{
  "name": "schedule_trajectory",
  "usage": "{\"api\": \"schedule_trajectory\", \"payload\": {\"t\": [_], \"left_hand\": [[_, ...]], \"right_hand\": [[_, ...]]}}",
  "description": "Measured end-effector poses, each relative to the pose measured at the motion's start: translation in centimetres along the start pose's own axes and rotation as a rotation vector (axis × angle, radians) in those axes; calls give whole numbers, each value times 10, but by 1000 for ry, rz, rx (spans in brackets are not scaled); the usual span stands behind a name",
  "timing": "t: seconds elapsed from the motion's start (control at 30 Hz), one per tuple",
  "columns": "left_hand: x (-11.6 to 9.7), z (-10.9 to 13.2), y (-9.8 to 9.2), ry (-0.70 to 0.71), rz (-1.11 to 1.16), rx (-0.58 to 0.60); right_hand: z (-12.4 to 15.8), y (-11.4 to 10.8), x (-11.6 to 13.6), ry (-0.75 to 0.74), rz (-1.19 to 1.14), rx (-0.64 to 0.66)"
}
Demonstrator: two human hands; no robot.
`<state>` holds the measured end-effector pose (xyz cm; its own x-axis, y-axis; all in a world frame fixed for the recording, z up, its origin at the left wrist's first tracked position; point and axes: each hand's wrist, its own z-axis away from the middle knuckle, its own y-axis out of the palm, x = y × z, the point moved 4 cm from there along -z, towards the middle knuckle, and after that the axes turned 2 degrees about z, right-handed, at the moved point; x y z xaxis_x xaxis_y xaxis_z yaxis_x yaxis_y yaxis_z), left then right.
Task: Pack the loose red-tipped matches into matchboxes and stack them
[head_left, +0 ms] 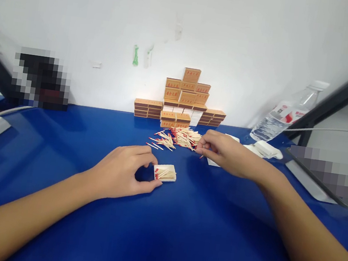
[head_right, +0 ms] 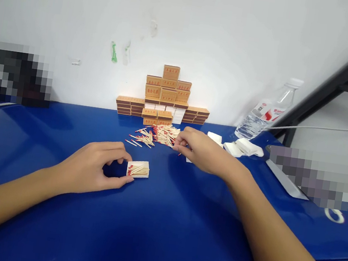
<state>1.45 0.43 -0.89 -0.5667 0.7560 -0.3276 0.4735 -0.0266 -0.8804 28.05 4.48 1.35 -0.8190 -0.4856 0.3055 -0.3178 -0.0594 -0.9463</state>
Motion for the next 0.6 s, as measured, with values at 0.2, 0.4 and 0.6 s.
{"api": "schedule_trajectory", "payload": {"t": [0.2, 0.4, 0.6], "left_hand": [[0, 1, -1, 1, -3, 8], [0, 1, -1, 2, 1, 4], [0, 1, -1, -1, -10, 9]], "right_hand": [[6, -11, -8, -63, 24, 2], [3, -6, -32, -12, 111, 62], [1, -6, -31, -2, 147, 54]]}}
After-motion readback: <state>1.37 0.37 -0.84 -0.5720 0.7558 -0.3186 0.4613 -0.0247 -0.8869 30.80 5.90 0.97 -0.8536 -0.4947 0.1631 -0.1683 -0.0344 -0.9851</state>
